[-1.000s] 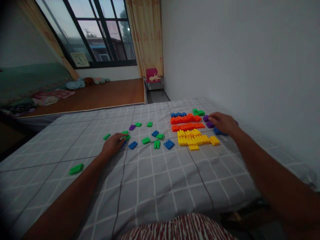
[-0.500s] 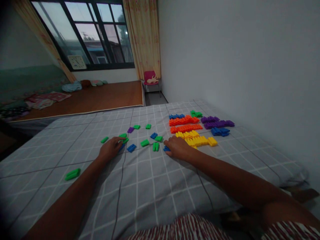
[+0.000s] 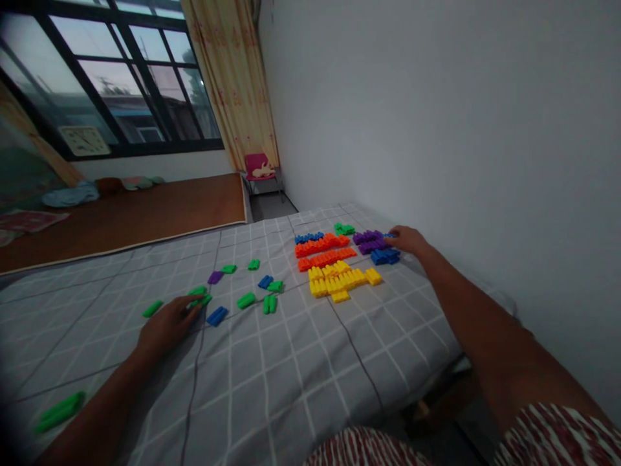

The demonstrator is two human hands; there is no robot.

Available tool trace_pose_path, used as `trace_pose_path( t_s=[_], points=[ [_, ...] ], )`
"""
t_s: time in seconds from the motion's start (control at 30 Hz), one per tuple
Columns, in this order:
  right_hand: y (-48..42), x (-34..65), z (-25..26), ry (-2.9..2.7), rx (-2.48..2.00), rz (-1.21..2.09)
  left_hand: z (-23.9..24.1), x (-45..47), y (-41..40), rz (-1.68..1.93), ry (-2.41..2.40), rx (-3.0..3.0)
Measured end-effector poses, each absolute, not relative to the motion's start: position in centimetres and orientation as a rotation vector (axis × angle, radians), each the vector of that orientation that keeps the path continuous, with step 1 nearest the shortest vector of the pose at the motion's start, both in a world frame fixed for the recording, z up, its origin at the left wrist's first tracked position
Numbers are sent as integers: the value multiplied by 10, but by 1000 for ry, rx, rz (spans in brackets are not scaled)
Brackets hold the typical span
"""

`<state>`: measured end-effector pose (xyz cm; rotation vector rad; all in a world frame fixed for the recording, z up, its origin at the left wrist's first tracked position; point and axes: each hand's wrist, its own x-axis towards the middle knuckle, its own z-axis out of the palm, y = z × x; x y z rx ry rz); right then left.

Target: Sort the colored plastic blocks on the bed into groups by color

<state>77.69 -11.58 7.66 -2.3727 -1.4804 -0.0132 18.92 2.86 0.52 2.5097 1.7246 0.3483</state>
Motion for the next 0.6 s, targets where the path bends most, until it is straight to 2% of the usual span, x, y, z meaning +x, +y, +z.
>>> trace_pose_path(
  t_s=[0.2,0.33,0.53,0.6],
  points=[
    [-119,824,43,-1457,-2461,183,8,192,26,313,1722,2525],
    [-119,838,28,-1569,-2414,119,7,191,27,338,1713,2521],
    [-127,836,38,-1548,-2486,163,2,181,37,374,1594,2522],
    [-124,828,48,-1493,-2553,84,1,179,40,431,1544,2514]
  ],
)
